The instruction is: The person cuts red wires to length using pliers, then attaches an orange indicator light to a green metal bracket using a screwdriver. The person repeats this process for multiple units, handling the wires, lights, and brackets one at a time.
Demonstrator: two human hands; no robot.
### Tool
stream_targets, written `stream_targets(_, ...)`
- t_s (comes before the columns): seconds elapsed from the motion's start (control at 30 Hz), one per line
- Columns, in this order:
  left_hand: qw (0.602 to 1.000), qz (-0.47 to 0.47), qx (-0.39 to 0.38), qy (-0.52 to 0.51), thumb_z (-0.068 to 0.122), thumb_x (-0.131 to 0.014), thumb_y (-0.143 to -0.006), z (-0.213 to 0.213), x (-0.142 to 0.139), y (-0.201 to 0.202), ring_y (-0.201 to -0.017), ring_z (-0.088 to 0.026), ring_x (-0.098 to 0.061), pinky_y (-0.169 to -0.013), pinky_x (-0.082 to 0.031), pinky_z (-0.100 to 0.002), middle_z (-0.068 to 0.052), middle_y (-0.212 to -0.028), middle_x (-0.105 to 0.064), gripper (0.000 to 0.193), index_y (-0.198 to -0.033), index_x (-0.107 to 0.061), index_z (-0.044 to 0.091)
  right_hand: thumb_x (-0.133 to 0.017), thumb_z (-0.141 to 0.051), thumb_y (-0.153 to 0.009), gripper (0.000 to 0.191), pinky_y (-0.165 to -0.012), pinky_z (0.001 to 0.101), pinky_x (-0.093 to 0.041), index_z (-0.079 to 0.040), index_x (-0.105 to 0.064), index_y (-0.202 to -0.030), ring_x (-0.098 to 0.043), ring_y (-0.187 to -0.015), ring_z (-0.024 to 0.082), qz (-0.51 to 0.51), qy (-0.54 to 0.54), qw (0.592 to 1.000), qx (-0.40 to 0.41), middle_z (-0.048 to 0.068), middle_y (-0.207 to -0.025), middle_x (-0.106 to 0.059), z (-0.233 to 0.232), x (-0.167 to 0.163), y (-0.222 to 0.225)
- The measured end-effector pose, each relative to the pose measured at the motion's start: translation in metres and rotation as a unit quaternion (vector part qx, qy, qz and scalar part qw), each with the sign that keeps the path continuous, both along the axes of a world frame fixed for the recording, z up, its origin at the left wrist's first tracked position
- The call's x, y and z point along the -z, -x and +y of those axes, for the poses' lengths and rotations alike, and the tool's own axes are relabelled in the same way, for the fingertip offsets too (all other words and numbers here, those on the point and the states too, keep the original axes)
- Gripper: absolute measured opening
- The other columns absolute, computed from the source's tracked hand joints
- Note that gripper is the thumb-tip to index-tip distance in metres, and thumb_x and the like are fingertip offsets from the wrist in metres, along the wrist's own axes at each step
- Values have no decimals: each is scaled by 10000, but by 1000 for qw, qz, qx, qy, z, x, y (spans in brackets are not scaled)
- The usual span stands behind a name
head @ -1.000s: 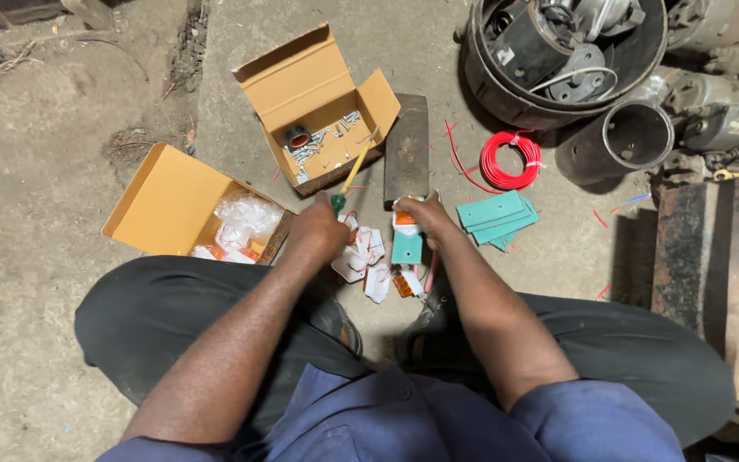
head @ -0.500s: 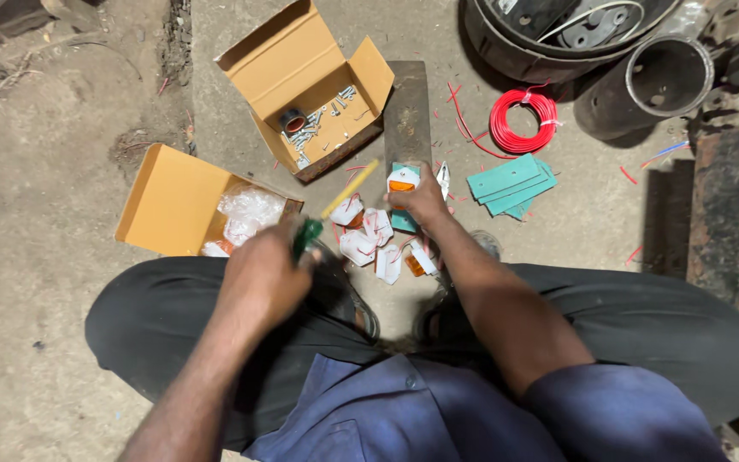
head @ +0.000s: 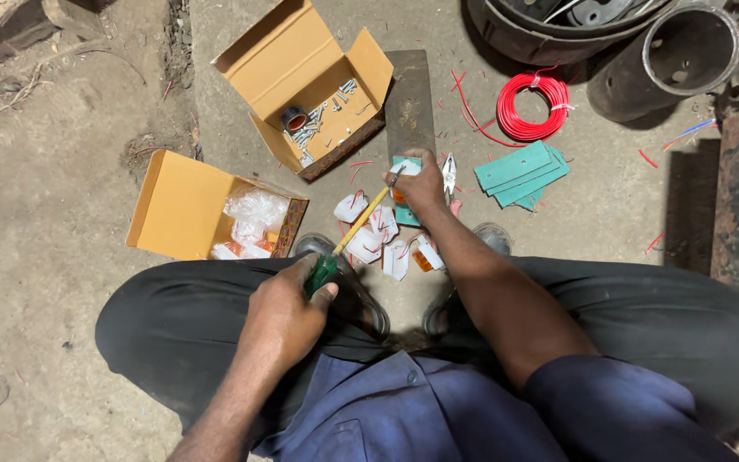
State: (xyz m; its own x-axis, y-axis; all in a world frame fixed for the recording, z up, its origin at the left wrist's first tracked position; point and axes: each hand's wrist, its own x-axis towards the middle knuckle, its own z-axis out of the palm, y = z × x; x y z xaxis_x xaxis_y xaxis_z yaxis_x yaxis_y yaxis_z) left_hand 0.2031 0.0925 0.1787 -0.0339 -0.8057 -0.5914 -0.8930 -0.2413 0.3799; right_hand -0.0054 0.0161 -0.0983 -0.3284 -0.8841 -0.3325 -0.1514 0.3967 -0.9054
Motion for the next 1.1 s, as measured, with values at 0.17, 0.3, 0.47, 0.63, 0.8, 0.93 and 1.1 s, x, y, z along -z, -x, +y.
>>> stream_targets(0.17, 1000, 8, -18, -6, 285, -736, -843, 2, 4, 0, -1067, -394, -686, -899, -536, -483, -210, -1101, -725, 498, -1300, -642, 112, -932, -250, -699, 691, -819, 330, -583, -54, -563, -1249, -689, -953, 193, -17, -12, 1000, 5, 120, -1089, -691, -2, -1, -1)
stream_targets(0.3, 1000, 12, -14, 0, 293, -732, -847, 6, 12, -6, -1076, -393, -688, -911, -534, -476, -215, -1105, -723, 511, -1312, -633, 106, -932, -250, -697, 737, -790, 325, -600, -54, -513, -1271, -695, -931, 189, -60, -38, 997, -10, 106, -1059, -677, 0, -4, 1)
stream_targets(0.47, 994, 95, 9, 48, 284, -729, -872, 6, 28, -21, -907, -348, -729, -768, -564, -433, -235, -964, -753, 409, -1192, -703, 32, -963, -187, -661, 739, -778, 340, -586, -49, -530, -1244, -677, -931, 217, 4, 13, 999, -38, 124, -1044, -670, 1, 2, 0)
stream_targets(0.63, 816, 342, -392, -253, 320, -556, -1045, 1, 37, -34, -410, -136, -365, -332, -270, -292, -108, -690, -570, 371, -833, -591, 18, -926, -138, -653, 689, -784, 349, -578, -90, -564, -1237, -697, -908, 204, 27, 8, 999, -45, 115, -1033, -699, 2, 4, 3)
stream_targets(0.8, 839, 305, -384, -236, 252, -565, -1023, -6, 45, -32, -436, -124, -429, -353, -297, -275, -109, -752, -615, 290, -953, -636, -20, -863, -98, -669, 591, -773, 368, -576, -100, -593, -1195, -708, -878, 220, 7, -26, 998, -58, 117, -999, -723, -1, 0, 3)
stream_targets(0.93, 965, -34, 196, 171, 254, -619, -985, -4, 50, -29, -544, -161, -509, -461, -374, -306, -104, -808, -652, 246, -1008, -670, 14, -866, -92, -680, 584, -767, 363, -571, -85, -567, -1182, -715, -874, 228, 37, -23, 997, -57, 124, -989, -723, -5, -2, -2)
stream_targets(1.1, 839, -93, 370, 388, 256, -686, -937, 4, 50, -32, -679, -208, -610, -597, -471, -346, -98, -877, -698, 244, -1076, -713, 57, -862, -90, -680, 585, -770, 351, -588, -91, -556, -1179, -730, -886, 221, 36, -36, 998, -34, 121, -997, -726, -7, -3, -7)
